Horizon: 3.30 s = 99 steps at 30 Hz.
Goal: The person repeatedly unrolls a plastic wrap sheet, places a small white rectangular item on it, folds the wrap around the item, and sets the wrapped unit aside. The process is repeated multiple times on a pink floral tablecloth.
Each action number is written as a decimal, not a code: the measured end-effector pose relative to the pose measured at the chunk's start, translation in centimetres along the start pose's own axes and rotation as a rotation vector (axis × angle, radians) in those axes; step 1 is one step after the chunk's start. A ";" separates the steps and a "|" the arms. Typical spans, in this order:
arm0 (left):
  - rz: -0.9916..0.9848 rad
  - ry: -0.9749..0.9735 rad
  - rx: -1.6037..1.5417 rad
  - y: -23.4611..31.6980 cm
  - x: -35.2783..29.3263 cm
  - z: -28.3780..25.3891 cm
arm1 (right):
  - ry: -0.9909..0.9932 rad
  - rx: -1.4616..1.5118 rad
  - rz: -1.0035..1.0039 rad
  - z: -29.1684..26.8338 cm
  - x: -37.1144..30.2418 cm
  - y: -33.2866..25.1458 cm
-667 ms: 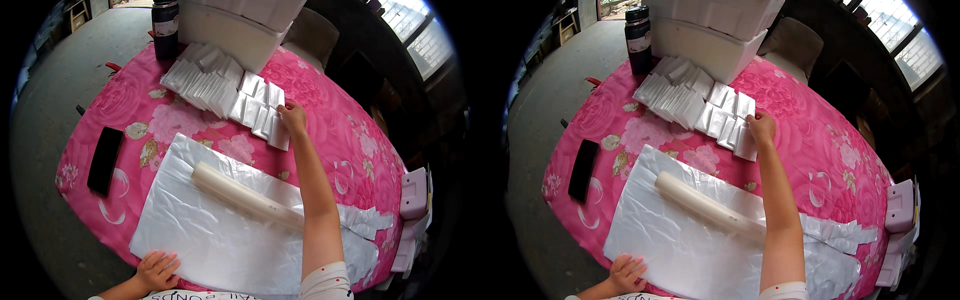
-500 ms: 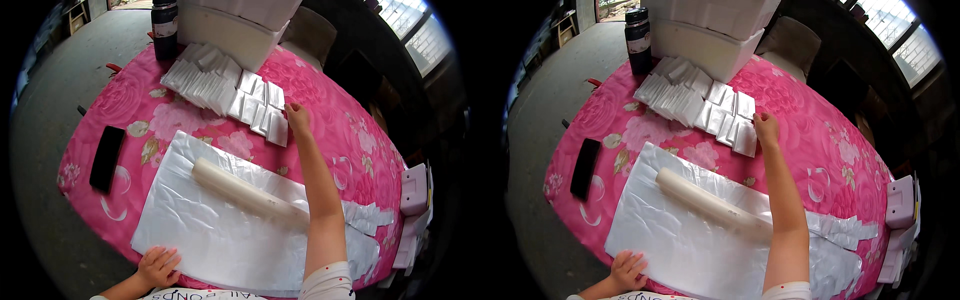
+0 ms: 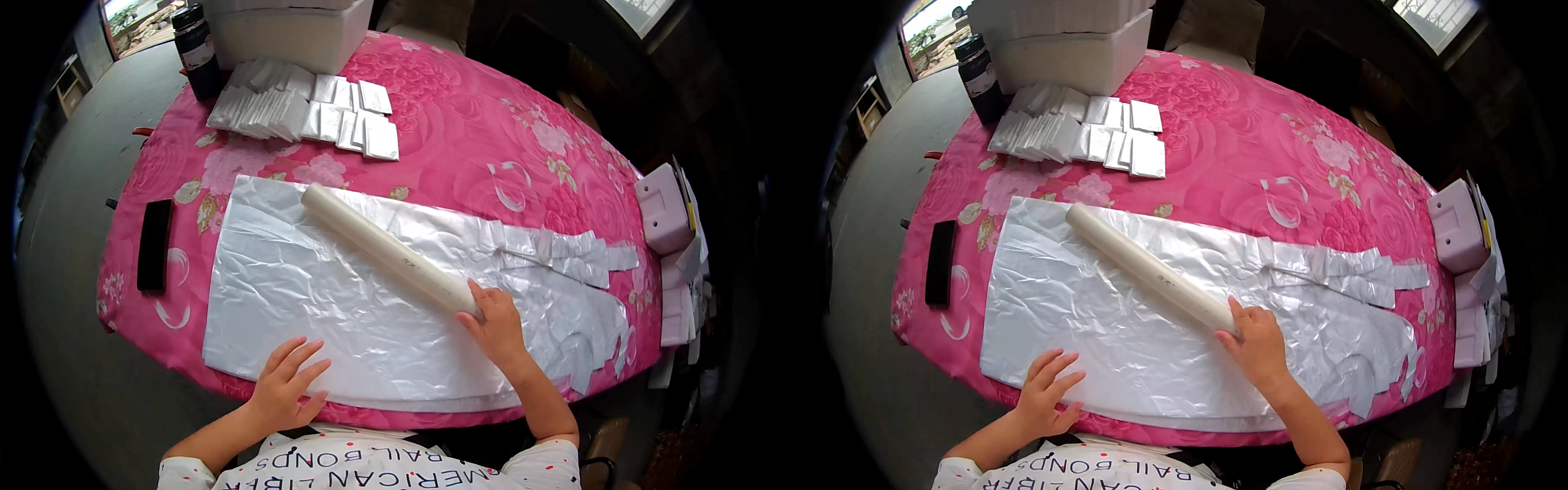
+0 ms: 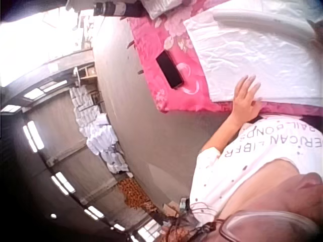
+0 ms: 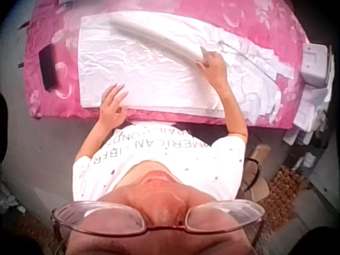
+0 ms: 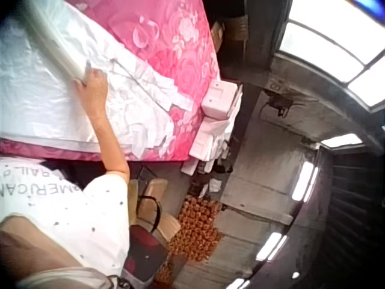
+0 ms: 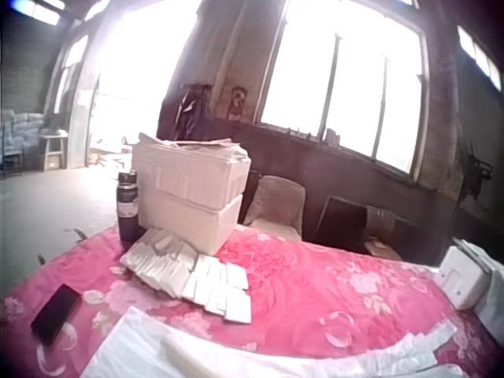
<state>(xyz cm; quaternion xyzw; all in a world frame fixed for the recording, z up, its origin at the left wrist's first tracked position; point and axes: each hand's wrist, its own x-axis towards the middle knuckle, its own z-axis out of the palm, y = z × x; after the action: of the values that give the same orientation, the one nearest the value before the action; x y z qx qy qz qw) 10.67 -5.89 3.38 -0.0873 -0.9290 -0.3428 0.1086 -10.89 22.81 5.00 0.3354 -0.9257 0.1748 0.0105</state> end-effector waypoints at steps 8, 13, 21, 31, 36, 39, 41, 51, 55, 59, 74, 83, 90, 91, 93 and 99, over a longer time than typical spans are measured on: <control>0.222 -0.175 0.130 3.0 11.4 6.8 | -0.179 0.248 -0.063 -0.2 -9.1 -4.3; 0.293 -0.176 0.000 5.2 12.5 10.9 | -0.150 -0.020 -0.077 0.4 -9.1 3.3; 0.310 -0.234 0.059 10.0 10.8 13.8 | 0.208 -0.204 0.405 -4.3 -13.2 22.5; 0.322 -0.294 0.081 10.9 11.3 13.5 | 0.434 -0.457 0.561 -6.6 -16.2 24.0; 0.345 -0.307 0.057 11.1 11.6 13.7 | 0.610 -0.307 0.578 -7.6 -15.1 21.5; 0.335 -0.300 0.008 10.9 11.4 13.6 | 0.654 0.064 0.514 -8.1 -12.8 14.4; 0.347 -0.258 -0.044 10.9 11.3 13.3 | 0.568 0.446 0.422 -7.2 -11.6 9.6; -0.661 -0.476 -1.178 4.4 10.1 6.3 | -0.021 0.736 -0.294 -2.0 -11.4 -6.0; -0.792 -0.334 -0.840 -2.7 6.7 -1.5 | 0.125 0.432 -0.119 -1.9 -13.9 -5.8; -0.875 -0.314 -0.645 -6.1 4.8 -7.5 | -0.084 0.257 0.269 -2.3 -15.0 -6.3; 0.203 -0.146 0.129 4.7 11.4 3.3 | -0.370 0.559 0.610 -1.7 -15.2 -5.4; 0.208 -0.209 0.037 7.0 12.3 13.5 | -0.389 0.555 0.645 -1.9 -15.8 -4.7; 0.214 -0.229 0.242 7.3 12.2 14.4 | -0.583 0.630 0.520 -2.4 -13.9 -2.0; 0.210 -0.231 0.247 7.3 12.2 14.5 | -0.562 0.599 0.540 -3.4 -12.4 -1.9; 0.207 -0.230 0.249 7.4 12.1 14.5 | -0.473 0.606 0.551 -4.2 -9.1 -1.3; 0.219 -0.214 0.254 7.4 12.3 14.6 | -0.289 0.872 0.613 -0.8 0.8 3.5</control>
<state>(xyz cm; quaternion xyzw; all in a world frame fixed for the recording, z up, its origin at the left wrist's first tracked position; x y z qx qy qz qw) -1.47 10.35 0.34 -0.2093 -0.9560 -0.1978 0.0559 -13.74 25.06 4.75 0.0444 -0.8147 0.4894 -0.3079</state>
